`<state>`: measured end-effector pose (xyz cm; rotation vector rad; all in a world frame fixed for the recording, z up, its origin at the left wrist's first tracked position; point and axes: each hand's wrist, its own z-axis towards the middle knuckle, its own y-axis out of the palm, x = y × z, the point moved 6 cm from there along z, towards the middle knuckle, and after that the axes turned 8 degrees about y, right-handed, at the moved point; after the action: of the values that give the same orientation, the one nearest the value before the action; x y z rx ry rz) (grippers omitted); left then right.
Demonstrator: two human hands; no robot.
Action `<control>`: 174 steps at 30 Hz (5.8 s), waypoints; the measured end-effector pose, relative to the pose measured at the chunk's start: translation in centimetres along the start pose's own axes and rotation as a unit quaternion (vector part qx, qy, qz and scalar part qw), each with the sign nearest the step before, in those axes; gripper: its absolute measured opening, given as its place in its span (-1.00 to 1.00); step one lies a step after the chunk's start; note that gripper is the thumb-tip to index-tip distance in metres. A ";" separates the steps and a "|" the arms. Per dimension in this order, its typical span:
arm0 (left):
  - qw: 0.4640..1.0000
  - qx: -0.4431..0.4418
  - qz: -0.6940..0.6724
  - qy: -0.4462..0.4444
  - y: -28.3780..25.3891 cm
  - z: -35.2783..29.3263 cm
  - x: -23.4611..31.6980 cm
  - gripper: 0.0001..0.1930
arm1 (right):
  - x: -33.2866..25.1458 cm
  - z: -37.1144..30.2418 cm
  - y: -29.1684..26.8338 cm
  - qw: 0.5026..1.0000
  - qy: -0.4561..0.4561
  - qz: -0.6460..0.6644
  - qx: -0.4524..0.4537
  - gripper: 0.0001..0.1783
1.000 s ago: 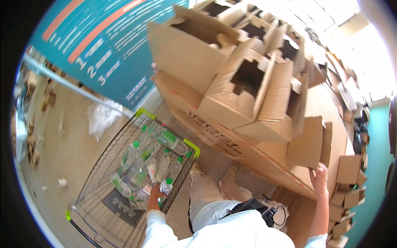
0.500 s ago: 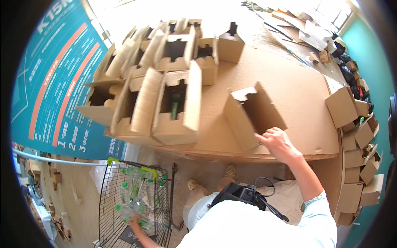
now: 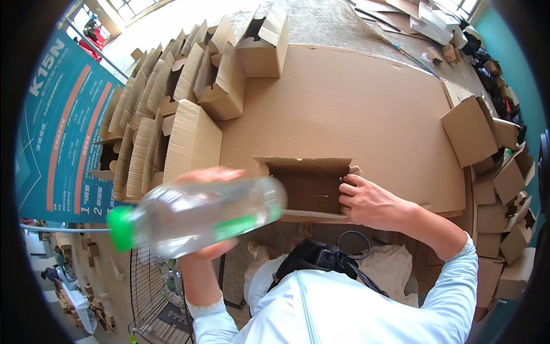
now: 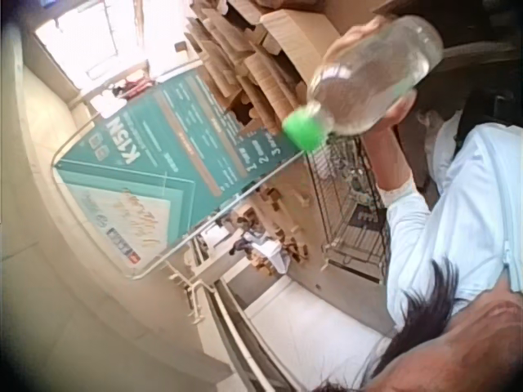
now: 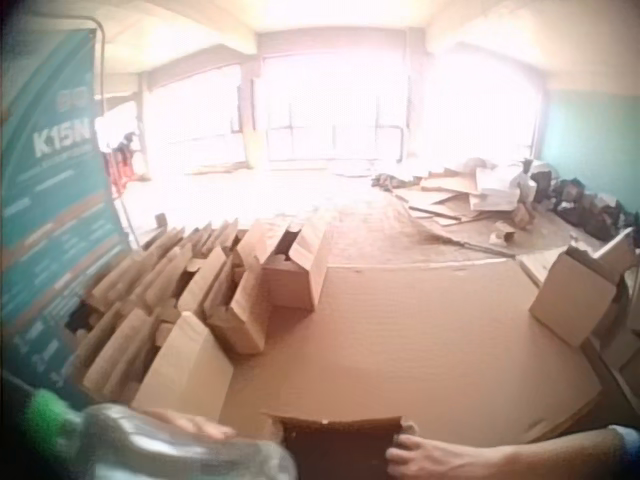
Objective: The person takes plastic bottles one at a time from a shopping cart, places each bottle into an individual cardboard box, and then folds the box flaps to close it.
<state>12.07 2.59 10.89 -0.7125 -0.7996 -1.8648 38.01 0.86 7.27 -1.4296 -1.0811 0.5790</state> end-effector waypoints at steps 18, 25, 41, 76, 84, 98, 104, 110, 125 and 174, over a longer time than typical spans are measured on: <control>0.499 -0.616 0.579 -0.190 7.9 -3.5 -20.8 -0.83 | 0.3 -0.7 4.3 0.983 0.074 0.142 0.092 -0.89; 0.575 -0.589 0.520 -0.227 7.9 -3.3 -22.2 -0.80 | 1.1 -0.8 2.8 0.949 0.141 0.257 0.117 -0.57; 0.901 0.294 0.295 -0.120 -20.7 -17.1 12.5 -0.76 | -3.1 5.5 0.2 0.893 0.362 0.257 -0.081 -0.66; 0.916 -0.019 0.365 -0.164 -2.0 -6.8 -9.8 -0.53 | -0.8 -0.2 6.8 0.710 0.457 0.468 0.259 -0.37; 0.739 -0.322 0.590 -0.044 1.4 -1.2 -7.9 -0.38 | 2.4 1.7 4.4 0.861 0.319 0.311 0.246 -0.09; 0.690 -0.472 0.545 -0.065 2.7 -2.2 -12.7 0.12 | -1.3 0.8 6.6 0.858 0.415 0.273 0.133 -0.16; 0.721 -0.394 0.567 -0.056 2.3 -3.5 -12.0 0.03 | -1.5 1.6 8.5 0.771 0.450 0.395 0.217 -0.22; 0.725 -0.232 0.636 -0.125 -0.1 0.2 -14.0 -0.09 | 5.9 7.8 6.1 0.810 0.476 0.227 0.258 -0.18; 0.587 0.009 0.774 -0.238 -4.5 8.3 -21.1 -0.17 | 1.3 14.8 15.8 0.670 0.369 0.617 0.186 -0.20; 0.784 -0.106 0.606 -0.081 3.5 -0.3 -6.3 -0.70 | 10.2 -11.5 6.6 0.880 0.389 0.212 0.170 -0.98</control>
<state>17.61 4.52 6.72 -1.1651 -0.0810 -0.6957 54.17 4.89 5.52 -1.3885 -0.0164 0.4024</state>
